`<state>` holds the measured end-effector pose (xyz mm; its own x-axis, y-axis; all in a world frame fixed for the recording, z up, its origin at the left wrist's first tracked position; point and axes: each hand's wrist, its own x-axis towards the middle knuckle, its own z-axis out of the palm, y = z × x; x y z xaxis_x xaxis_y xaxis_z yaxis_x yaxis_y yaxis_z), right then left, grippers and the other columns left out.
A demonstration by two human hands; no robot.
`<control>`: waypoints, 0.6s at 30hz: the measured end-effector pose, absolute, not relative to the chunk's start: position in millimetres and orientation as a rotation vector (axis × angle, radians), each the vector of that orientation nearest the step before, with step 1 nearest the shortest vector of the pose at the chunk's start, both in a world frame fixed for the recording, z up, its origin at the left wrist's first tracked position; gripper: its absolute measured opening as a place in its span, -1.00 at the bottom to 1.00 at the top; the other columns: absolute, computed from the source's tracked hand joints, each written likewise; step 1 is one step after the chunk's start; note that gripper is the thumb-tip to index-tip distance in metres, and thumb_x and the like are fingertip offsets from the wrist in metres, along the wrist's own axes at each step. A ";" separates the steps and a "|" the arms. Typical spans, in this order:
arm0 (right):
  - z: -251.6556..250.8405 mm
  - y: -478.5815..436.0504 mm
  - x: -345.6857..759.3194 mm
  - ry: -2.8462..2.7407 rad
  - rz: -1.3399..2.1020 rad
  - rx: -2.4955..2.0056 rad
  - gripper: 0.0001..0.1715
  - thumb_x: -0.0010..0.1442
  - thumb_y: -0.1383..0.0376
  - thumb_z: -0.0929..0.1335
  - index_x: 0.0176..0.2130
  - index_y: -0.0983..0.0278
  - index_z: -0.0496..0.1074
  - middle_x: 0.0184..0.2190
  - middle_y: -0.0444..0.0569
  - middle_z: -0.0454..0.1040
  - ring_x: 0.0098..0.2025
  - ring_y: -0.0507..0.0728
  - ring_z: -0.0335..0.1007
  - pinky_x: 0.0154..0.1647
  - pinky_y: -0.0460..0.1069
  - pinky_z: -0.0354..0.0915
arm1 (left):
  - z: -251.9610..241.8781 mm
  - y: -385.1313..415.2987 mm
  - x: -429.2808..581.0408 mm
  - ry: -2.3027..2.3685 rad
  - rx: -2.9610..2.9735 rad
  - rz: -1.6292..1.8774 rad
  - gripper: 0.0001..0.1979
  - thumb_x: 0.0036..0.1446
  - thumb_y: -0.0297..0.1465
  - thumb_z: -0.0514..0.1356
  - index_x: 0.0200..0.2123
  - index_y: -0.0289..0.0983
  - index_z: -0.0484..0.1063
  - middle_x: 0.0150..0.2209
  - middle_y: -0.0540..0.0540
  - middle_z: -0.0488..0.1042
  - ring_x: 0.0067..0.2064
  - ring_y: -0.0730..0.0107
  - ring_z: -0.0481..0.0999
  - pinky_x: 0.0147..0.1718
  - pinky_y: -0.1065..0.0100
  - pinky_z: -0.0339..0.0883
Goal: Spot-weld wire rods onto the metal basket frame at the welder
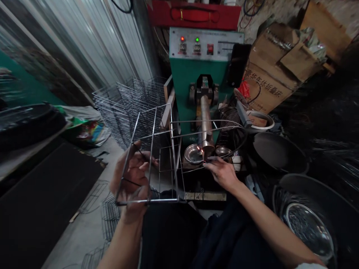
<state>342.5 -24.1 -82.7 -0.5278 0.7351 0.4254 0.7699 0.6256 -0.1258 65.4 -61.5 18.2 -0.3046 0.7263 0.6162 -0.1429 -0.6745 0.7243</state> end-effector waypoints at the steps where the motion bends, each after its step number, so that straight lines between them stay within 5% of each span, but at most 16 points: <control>1: -82.1 -24.4 342.3 -2.417 -0.114 -1.187 -0.53 0.31 0.51 0.35 0.10 0.14 0.56 -0.03 0.00 0.65 0.19 0.18 0.44 -0.04 -0.05 0.48 | 17.4 -61.0 64.1 0.750 1.365 2.013 -0.30 -0.07 -0.03 0.50 0.13 -0.15 0.57 -0.20 -0.12 0.53 -0.20 0.20 0.48 -0.27 0.21 0.43; 11: -62.1 -34.2 348.3 -2.451 -0.351 -1.535 -0.67 0.39 0.46 0.30 -0.02 0.18 0.59 0.01 0.08 0.58 0.08 0.21 0.42 -0.34 -0.08 0.34 | 15.9 -62.6 54.8 0.735 1.383 1.912 -0.23 -0.09 -0.09 0.49 0.21 -0.15 0.49 -0.21 -0.10 0.45 -0.17 0.23 0.46 -0.19 0.26 0.47; 18: -56.0 -28.1 343.7 -2.505 -0.336 -1.598 -0.71 0.41 0.44 0.30 -0.03 0.22 0.59 0.02 0.07 0.59 0.07 0.21 0.41 -0.26 -0.06 0.36 | 11.8 -53.4 55.4 0.698 1.504 1.952 -0.30 -0.04 -0.08 0.47 0.19 -0.07 0.48 -0.19 -0.10 0.51 -0.19 0.24 0.47 -0.26 0.28 0.42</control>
<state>343.7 -28.1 -56.0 -0.4207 0.8733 0.2458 0.9072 0.4069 0.1067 55.4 -53.4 11.8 -0.2033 0.7117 0.6724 -0.1244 -0.7000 0.7033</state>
